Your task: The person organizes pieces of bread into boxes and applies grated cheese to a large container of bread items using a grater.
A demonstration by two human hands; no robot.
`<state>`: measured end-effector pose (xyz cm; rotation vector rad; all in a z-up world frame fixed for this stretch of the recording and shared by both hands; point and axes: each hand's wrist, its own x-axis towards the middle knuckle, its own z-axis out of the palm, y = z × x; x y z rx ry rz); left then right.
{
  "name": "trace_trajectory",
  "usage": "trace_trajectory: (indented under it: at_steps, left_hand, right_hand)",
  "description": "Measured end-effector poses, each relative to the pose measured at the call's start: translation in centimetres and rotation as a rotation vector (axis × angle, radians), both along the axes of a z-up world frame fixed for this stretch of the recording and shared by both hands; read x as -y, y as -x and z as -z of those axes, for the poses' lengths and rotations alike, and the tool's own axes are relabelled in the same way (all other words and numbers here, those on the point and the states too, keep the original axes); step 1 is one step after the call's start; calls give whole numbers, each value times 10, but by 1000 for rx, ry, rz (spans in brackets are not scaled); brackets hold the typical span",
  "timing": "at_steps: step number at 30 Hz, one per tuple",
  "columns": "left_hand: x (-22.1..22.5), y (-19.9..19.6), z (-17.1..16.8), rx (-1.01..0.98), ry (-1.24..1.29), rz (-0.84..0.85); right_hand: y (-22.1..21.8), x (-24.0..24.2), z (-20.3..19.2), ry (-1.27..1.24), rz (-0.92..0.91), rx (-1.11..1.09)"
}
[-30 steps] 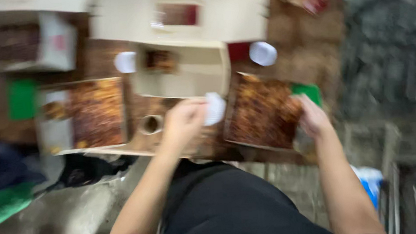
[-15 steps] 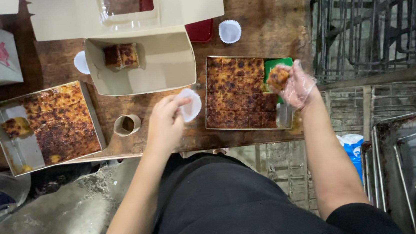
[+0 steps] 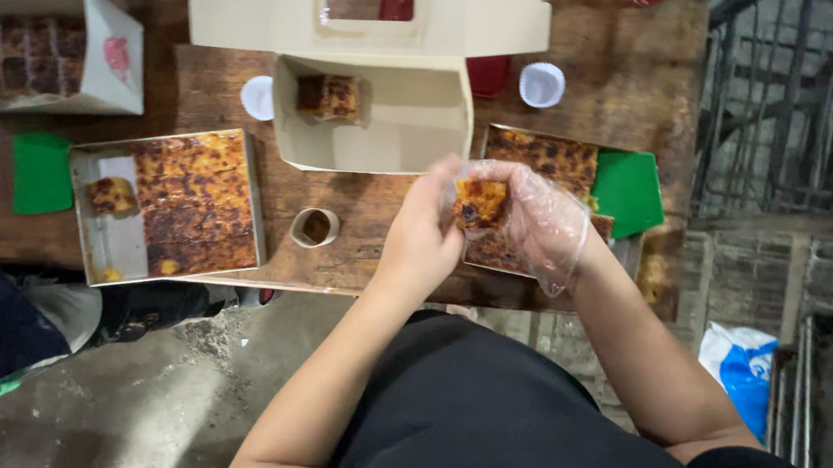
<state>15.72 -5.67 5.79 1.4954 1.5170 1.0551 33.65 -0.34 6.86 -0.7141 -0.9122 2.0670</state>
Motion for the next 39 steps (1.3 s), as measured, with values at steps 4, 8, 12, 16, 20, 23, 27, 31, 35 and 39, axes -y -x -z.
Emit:
trace_trajectory:
  at_steps: [4, 8, 12, 16, 20, 23, 27, 31, 35, 39]
  left_hand:
    - [-5, 18, 48, 990, 257, -40]
    - [3, 29, 68, 1440, 440, -132]
    - [6, 42, 70, 1595, 439, -112]
    - [2, 65, 71, 1656, 406, -6]
    - [-5, 90, 68, 1646, 385, -6]
    - [-9, 109, 68, 1598, 376, 67]
    - [-20, 126, 78, 1478, 411, 99]
    - [-36, 127, 97, 1326, 496, 80]
    - [-63, 138, 108, 1178, 455, 170]
    - [-67, 163, 89, 902, 478, 87]
  right_hand:
    - [25, -11, 7, 283, -64, 101]
    - [47, -7, 1, -68, -109, 68]
    - [70, -5, -4, -333, -122, 359]
    - [99, -10, -2, -427, -175, 441]
    - [112, -27, -14, -971, -43, 849]
    - [121, -45, -25, -1233, -117, 1088]
    - [141, -58, -22, -1139, -385, 1062]
    - [154, -71, 1, -1103, -411, 1168]
    - [160, -88, 24, -1002, -397, 1260]
    - [179, -127, 53, -626, -389, 1584]
